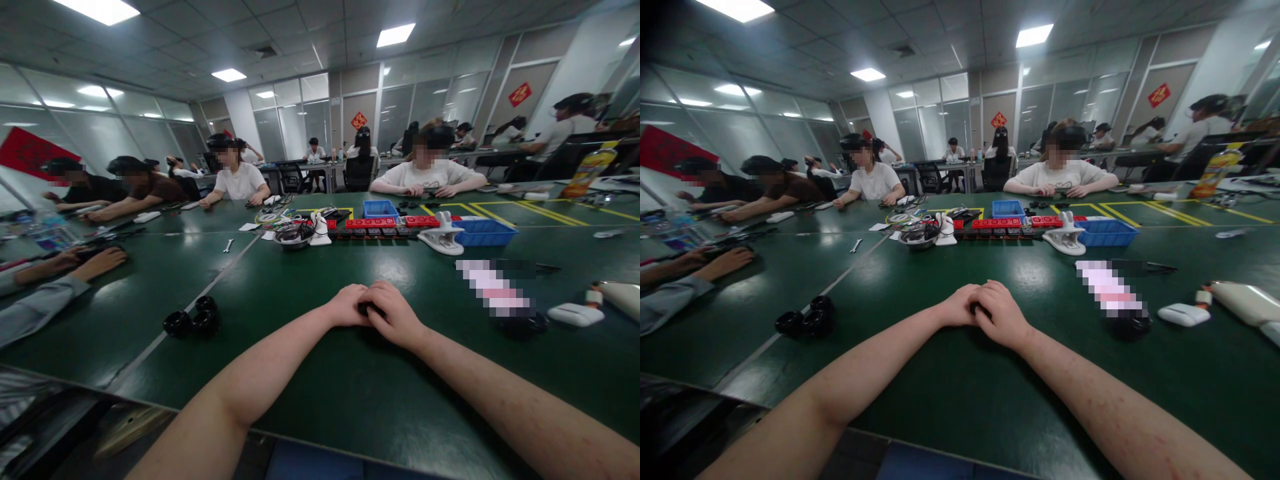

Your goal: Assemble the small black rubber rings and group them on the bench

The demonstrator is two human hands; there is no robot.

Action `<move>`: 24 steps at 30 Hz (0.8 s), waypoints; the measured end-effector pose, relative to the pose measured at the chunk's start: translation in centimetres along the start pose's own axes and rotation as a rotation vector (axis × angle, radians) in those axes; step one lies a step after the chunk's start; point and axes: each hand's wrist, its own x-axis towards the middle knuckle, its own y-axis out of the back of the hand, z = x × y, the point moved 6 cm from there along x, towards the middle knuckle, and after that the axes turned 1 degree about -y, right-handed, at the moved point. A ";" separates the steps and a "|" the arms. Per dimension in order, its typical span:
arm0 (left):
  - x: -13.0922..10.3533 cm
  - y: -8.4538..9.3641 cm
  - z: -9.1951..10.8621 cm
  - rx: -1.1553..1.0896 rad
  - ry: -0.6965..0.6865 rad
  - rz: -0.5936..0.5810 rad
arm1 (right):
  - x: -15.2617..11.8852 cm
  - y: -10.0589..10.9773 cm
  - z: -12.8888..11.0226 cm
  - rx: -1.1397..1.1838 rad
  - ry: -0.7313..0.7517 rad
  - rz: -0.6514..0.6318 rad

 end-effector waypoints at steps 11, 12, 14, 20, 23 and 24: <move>-0.8 1.5 1.1 0.174 0.066 0.126 | -0.3 0.0 3.4 -0.185 -0.256 0.072; -0.8 1.4 1.1 0.195 0.072 0.125 | -0.3 -0.1 3.5 -0.194 -0.269 0.062; -0.6 1.2 0.9 0.219 0.081 0.122 | -0.3 -0.4 3.7 -0.208 -0.293 0.044; -0.5 0.8 0.7 0.223 0.077 0.115 | -0.3 -0.7 3.8 -0.229 -0.336 0.023; -0.5 0.9 0.8 0.212 0.078 0.112 | -0.3 -0.7 3.8 -0.232 -0.345 0.026; -0.5 0.9 0.9 0.206 0.078 0.111 | -0.3 -0.7 3.9 -0.231 -0.347 0.028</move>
